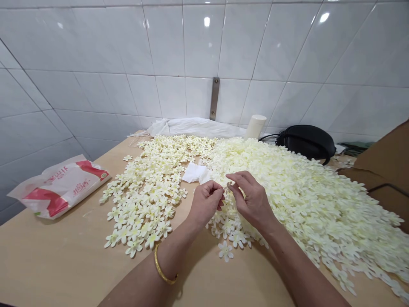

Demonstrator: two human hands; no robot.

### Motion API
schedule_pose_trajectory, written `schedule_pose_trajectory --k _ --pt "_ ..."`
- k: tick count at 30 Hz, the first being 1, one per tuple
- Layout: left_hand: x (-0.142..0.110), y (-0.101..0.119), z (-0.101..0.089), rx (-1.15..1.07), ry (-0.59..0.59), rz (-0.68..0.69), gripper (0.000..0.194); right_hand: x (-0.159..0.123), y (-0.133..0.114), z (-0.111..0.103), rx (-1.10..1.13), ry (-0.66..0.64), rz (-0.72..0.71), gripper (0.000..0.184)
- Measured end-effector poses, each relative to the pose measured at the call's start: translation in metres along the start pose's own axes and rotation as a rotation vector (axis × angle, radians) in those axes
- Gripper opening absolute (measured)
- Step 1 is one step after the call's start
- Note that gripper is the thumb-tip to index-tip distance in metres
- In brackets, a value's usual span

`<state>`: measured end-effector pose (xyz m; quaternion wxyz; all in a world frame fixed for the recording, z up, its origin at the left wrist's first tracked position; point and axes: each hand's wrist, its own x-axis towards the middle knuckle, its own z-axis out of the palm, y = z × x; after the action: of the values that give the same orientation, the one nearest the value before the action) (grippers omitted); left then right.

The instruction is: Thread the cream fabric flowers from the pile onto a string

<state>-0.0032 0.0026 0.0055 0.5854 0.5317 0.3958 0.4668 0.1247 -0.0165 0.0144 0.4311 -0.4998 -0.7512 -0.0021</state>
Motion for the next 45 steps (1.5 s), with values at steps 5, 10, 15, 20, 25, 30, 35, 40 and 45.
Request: schedule_pose_trajectory --k 5,10,15,20,25,30,35,40,45 --pt "0.001 0.000 0.001 -0.061 0.015 -0.030 0.013 0.000 0.001 0.003 0.111 -0.095 0.060 0.015" --pt "0.003 0.000 -0.001 -0.115 0.023 -0.054 0.011 0.000 0.003 0.005 0.188 -0.137 0.180 0.018" --pt "0.010 -0.003 -0.009 -0.032 0.169 -0.083 0.009 0.001 0.004 0.000 0.090 -0.068 0.160 0.015" --pt "0.014 -0.007 -0.011 -0.001 0.190 -0.087 0.010 0.000 0.001 0.004 -0.032 -0.192 0.073 0.016" --pt "0.016 -0.010 -0.013 -0.057 0.260 -0.034 0.007 -0.005 -0.003 0.014 -0.357 -0.313 -0.032 0.008" --pt "0.015 -0.007 -0.014 -0.057 0.273 0.009 0.010 -0.004 0.000 0.012 -0.203 -0.200 0.026 0.010" --pt "0.007 0.000 -0.007 -0.154 0.052 -0.054 0.028 0.001 0.001 0.003 0.170 -0.017 0.155 0.006" --pt "0.005 -0.003 -0.003 -0.396 -0.056 -0.139 0.024 0.001 0.000 0.006 0.284 -0.029 0.211 0.010" --pt "0.005 -0.004 -0.003 -0.336 -0.043 -0.128 0.018 -0.001 0.003 0.010 0.326 -0.050 0.294 0.015"
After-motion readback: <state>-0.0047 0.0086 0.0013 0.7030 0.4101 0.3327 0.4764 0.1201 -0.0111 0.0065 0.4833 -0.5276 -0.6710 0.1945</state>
